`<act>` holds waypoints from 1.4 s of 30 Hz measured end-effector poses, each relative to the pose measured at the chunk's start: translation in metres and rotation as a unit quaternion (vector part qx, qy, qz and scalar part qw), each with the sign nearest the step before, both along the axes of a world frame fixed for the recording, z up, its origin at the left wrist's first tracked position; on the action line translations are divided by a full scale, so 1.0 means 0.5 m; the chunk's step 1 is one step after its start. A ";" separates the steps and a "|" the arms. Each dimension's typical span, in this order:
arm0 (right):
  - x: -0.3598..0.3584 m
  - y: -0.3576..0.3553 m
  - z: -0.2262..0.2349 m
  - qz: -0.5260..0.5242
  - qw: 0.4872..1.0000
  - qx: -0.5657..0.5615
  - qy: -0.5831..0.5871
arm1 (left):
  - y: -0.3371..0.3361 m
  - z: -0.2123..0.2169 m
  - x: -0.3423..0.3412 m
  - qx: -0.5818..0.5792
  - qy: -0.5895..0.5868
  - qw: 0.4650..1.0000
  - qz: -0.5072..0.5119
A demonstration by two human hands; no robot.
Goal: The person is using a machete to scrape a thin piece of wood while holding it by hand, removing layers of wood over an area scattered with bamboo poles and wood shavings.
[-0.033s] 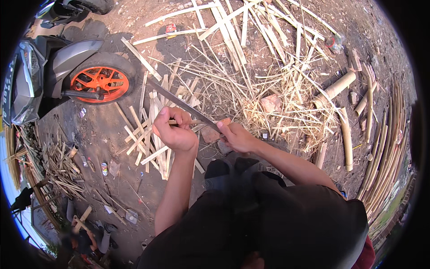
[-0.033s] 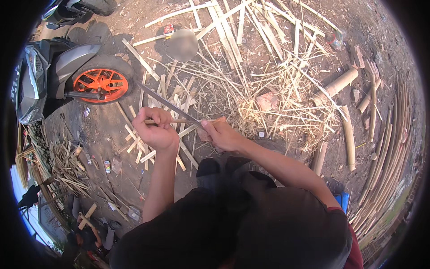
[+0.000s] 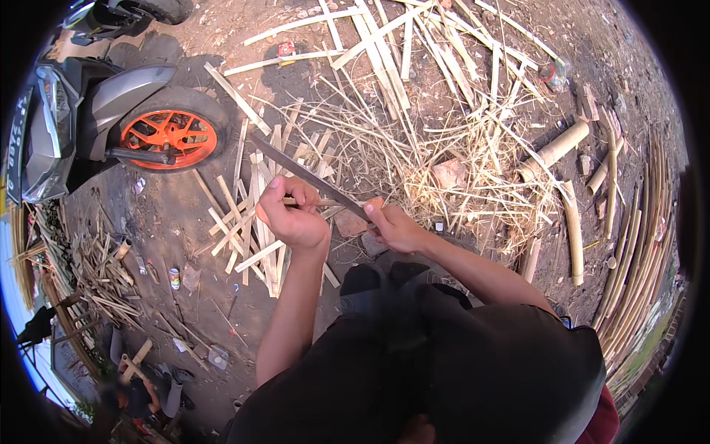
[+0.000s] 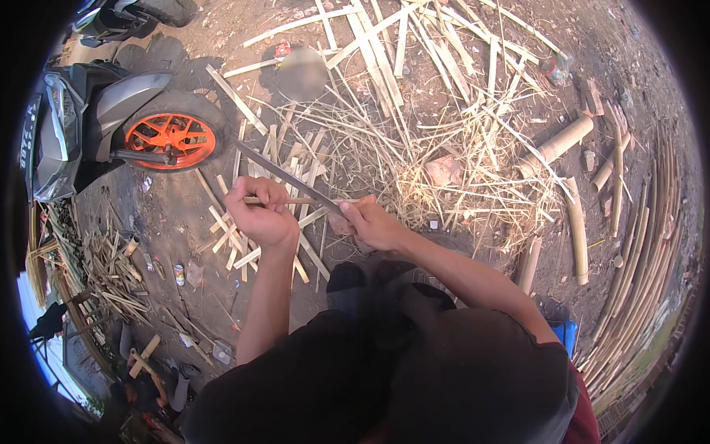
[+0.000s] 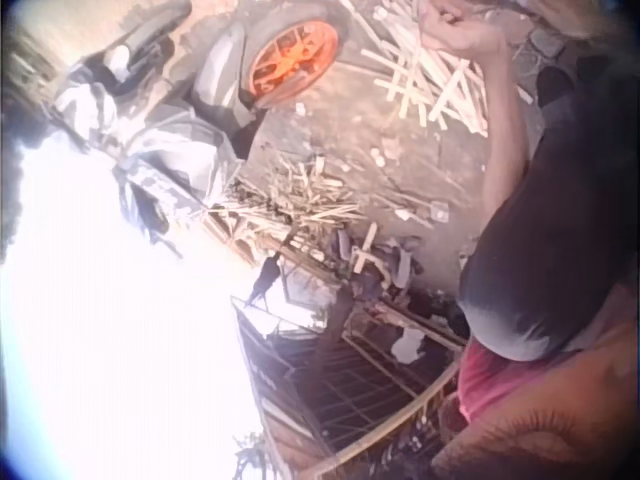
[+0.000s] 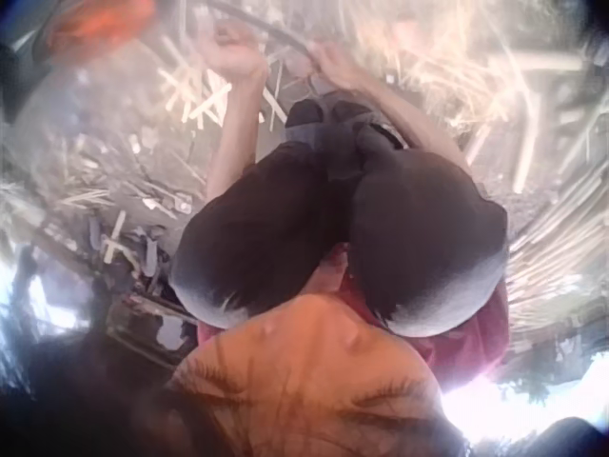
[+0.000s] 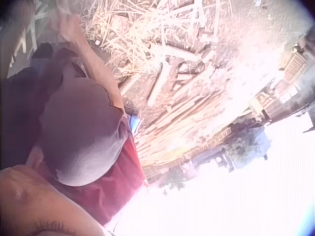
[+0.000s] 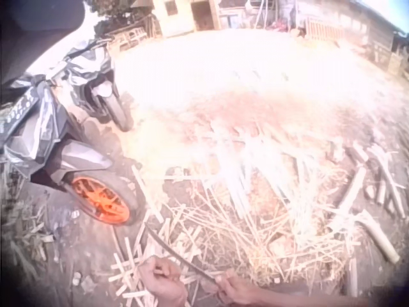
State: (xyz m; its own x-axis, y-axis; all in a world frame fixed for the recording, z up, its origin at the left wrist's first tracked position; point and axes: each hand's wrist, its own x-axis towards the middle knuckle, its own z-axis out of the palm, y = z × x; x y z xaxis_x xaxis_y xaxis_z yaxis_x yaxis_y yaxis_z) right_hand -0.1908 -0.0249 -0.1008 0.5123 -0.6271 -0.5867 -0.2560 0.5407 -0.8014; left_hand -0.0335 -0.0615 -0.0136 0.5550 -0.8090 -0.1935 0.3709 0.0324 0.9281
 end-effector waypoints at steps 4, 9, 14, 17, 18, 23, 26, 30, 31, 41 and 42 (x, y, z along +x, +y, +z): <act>0.021 -0.017 0.007 0.021 0.975 -0.221 0.031 | -0.011 -0.002 0.045 -0.005 0.017 0.999 0.050; 0.005 0.026 -0.041 0.010 0.988 -0.131 0.086 | -0.019 0.007 0.002 0.007 -0.015 0.999 0.043; -0.040 0.021 -0.078 0.086 0.977 -0.127 0.150 | -0.020 0.015 0.013 -0.011 -0.031 0.999 0.029; 0.006 -0.014 -0.027 0.074 0.988 -0.110 0.080 | -0.042 0.006 -0.010 0.014 -0.020 0.997 0.070; -0.008 0.006 -0.065 0.074 0.986 -0.107 0.104 | -0.038 0.004 -0.007 0.021 -0.017 0.997 0.068; -0.059 0.030 -0.182 0.081 0.969 -0.121 0.199 | -0.043 0.028 0.028 -0.035 -0.024 0.997 0.064; -0.017 0.014 -0.137 0.073 0.979 -0.143 0.128 | -0.037 0.007 0.013 0.000 -0.015 0.996 0.091; -0.053 0.064 -0.185 0.059 0.975 -0.143 0.156 | -0.036 -0.002 0.009 0.011 -0.004 0.997 0.081; -0.092 0.089 -0.233 0.079 0.970 -0.108 0.204 | -0.032 0.010 0.013 0.010 -0.010 0.996 0.084; -0.045 0.051 -0.130 0.083 0.967 -0.141 0.194 | -0.045 0.012 0.038 0.045 0.000 0.986 0.161; -0.072 0.092 -0.176 0.046 0.954 -0.177 0.235 | -0.039 0.009 0.052 0.025 0.004 0.987 0.159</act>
State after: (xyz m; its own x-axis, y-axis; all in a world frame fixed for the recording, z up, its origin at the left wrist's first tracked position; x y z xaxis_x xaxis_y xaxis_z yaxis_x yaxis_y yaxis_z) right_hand -0.2269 0.0210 -0.1889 0.3065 -0.7939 -0.5251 -0.6663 0.2150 -0.7140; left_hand -0.0073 -0.0808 -0.0088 0.7782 -0.5828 -0.2340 0.3563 0.1030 0.9287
